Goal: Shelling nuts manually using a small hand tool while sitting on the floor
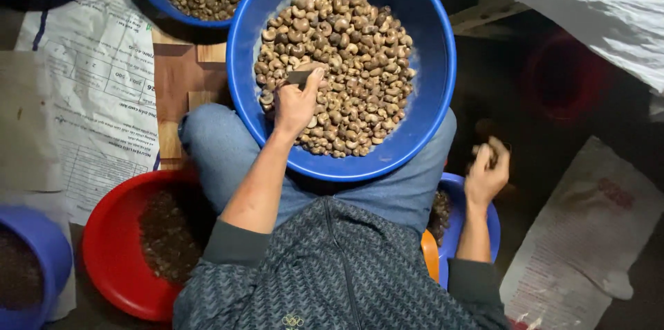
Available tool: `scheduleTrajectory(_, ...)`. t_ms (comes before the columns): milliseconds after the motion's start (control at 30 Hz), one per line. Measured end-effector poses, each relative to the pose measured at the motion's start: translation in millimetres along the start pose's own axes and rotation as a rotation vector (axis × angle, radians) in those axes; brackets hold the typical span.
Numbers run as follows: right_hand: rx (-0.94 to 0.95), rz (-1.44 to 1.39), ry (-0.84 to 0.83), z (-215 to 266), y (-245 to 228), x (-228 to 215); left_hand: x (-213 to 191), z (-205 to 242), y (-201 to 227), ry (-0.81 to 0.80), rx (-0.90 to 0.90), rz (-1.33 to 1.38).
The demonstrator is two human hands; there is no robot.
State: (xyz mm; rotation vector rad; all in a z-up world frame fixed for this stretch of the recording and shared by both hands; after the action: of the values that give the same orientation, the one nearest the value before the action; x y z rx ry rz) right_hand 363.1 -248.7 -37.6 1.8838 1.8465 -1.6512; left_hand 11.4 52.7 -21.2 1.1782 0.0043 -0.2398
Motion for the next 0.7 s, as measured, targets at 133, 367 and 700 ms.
scheduleTrajectory(133,-0.158,-0.190,0.019,-79,-148,40,0,-6,-12,0.012,0.033,0.078)
scheduleTrajectory(367,-0.554,-0.090,-0.576,-81,-204,225,-9,-9,-9,0.071,0.080,0.159)
scheduleTrajectory(700,-0.535,0.205,-0.771,-52,-206,283,-6,-9,-6,-0.007,0.040,-0.089)
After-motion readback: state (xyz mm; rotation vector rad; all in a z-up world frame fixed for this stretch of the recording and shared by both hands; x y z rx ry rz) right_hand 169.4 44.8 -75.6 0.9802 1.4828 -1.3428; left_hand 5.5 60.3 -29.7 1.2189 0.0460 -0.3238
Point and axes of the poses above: each hand's wrist, its own z-axis away from the middle knuckle, its own x-axis out of the palm, y = z × x, the point moved 6 cm from there along -z, towards the middle knuckle, and after that the axes turned 10 degrees about -x, right-handed, at the moved point
